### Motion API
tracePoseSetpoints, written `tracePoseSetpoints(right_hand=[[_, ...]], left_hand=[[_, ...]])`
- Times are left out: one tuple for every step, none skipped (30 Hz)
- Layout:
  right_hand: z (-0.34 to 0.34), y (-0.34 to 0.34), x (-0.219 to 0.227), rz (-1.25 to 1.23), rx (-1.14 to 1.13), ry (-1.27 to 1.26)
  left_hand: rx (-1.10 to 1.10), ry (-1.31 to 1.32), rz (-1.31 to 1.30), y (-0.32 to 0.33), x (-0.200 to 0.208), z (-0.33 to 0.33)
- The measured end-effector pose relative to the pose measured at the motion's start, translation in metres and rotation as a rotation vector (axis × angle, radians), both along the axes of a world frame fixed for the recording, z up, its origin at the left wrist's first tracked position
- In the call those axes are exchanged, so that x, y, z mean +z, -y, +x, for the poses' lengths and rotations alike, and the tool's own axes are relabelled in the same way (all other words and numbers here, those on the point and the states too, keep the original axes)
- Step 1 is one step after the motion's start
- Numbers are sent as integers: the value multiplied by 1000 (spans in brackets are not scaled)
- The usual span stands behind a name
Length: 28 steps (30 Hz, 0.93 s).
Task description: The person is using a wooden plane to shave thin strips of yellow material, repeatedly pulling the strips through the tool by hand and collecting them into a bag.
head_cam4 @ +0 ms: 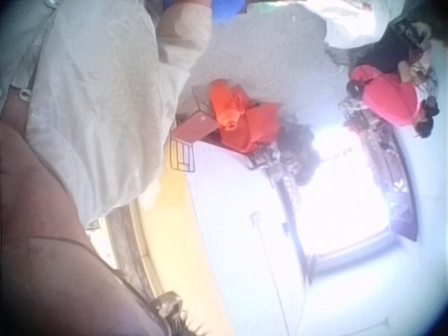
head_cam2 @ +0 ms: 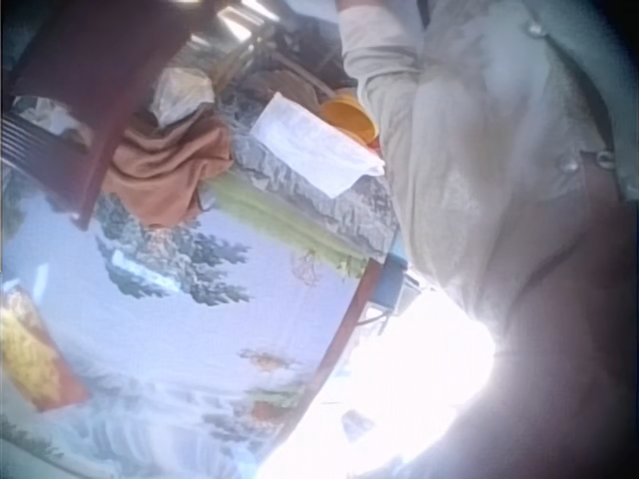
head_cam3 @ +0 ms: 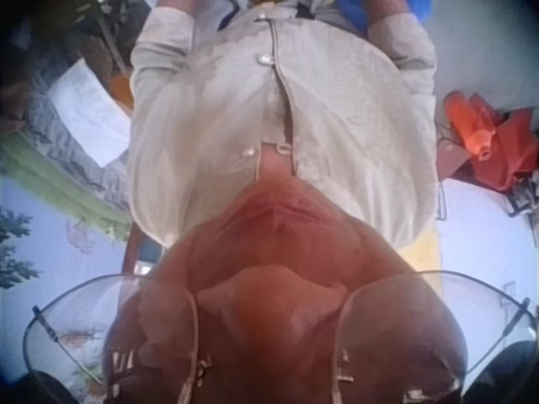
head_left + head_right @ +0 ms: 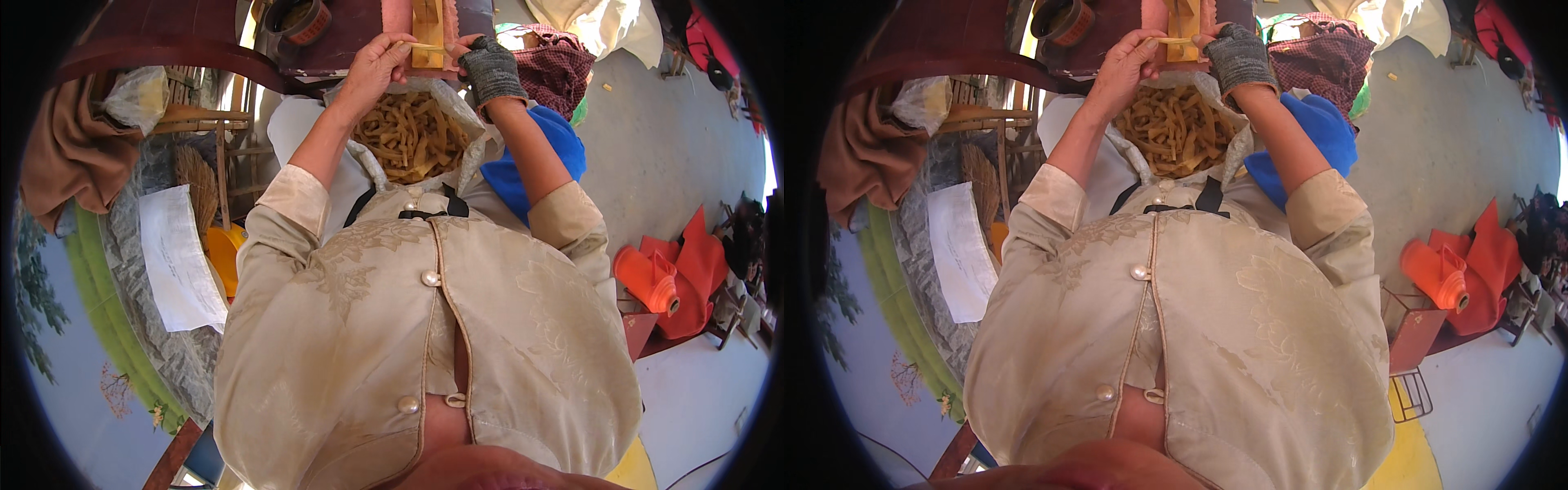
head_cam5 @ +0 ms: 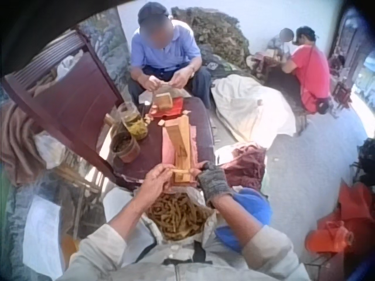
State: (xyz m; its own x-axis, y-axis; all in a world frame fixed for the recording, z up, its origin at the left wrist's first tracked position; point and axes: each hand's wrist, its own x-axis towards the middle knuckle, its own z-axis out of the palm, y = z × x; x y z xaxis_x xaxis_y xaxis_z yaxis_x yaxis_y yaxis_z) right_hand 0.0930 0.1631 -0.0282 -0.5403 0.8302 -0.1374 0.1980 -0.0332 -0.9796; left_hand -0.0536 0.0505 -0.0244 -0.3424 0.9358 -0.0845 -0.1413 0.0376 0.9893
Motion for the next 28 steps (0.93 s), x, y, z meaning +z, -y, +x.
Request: tracePoseSetpoints(right_hand=[[-3,-2,-4,26,7,23],[-7,-5,-7,53,14,47],[-10,-9,-8,115,14,69],[-13,-12,-9,176,12,93],[-15,-14,-9,237,10,117],[-16,-15,-9,263,16,72],[-17,-16,-6,290,23,26],[-18,-17,-3,316,30,-19],[-19,-18,-1,447,18,20],[-20,-17,1,576,10,60],[-21,-15,2,705,3,99],[-25,-19,-7,694,17,230],[-26,-27,-27,680,21,364],[-25,-30,-37,667,30,495],[-20,-30,-47,636,1,450],[-15,-31,-47,493,34,403],[-11,-34,-46,351,66,355],[-8,-35,-45,208,95,306],[-3,-31,-39,-32,108,152],[3,-24,-30,-268,120,-4],[8,-18,-22,-504,128,-163],[11,-15,-17,-733,134,-328],[14,-12,-21,-746,254,-467],[14,-7,-21,-717,265,-496],[11,0,-21,-689,279,-526],[10,5,-23,-660,293,-557],[8,3,-34,-639,374,-598],[8,5,-34,-640,377,-597]], left_hand=[[36,-46,17,-3,0,-2],[60,-76,7,-6,-2,-5],[83,-105,-2,-9,-5,-8],[105,-133,-13,-11,-6,-10],[114,-191,1,-14,-7,-12],[124,-249,16,-15,-7,-14],[134,-307,31,-17,-7,-16],[137,-354,22,-19,-9,-19],[141,-401,13,-22,-12,-22],[149,-447,2,-22,-14,-25],[143,-546,-45,-24,-19,-27],[137,-645,-92,-28,-24,-28],[120,-743,-137,-30,-27,-26],[119,-861,-195,-29,-21,-21],[118,-979,-254,-26,-15,-17],[115,-1094,-320,-19,-9,-11],[105,-1023,-358,-11,-3,-8],[113,-937,-296,-5,-7,-11],[115,-847,-234,2,-12,-13],[121,-756,-173,7,-12,-10],[137,-666,-165,13,-11,-6],[130,-544,-190,16,-9,-3],[124,-422,-215,20,-7,-1],[118,-300,-239,23,-5,1],[90,-143,-225,26,-2,4],[63,14,-209,28,2,9],[35,170,-193,29,6,15],[62,159,-161,28,12,21]])
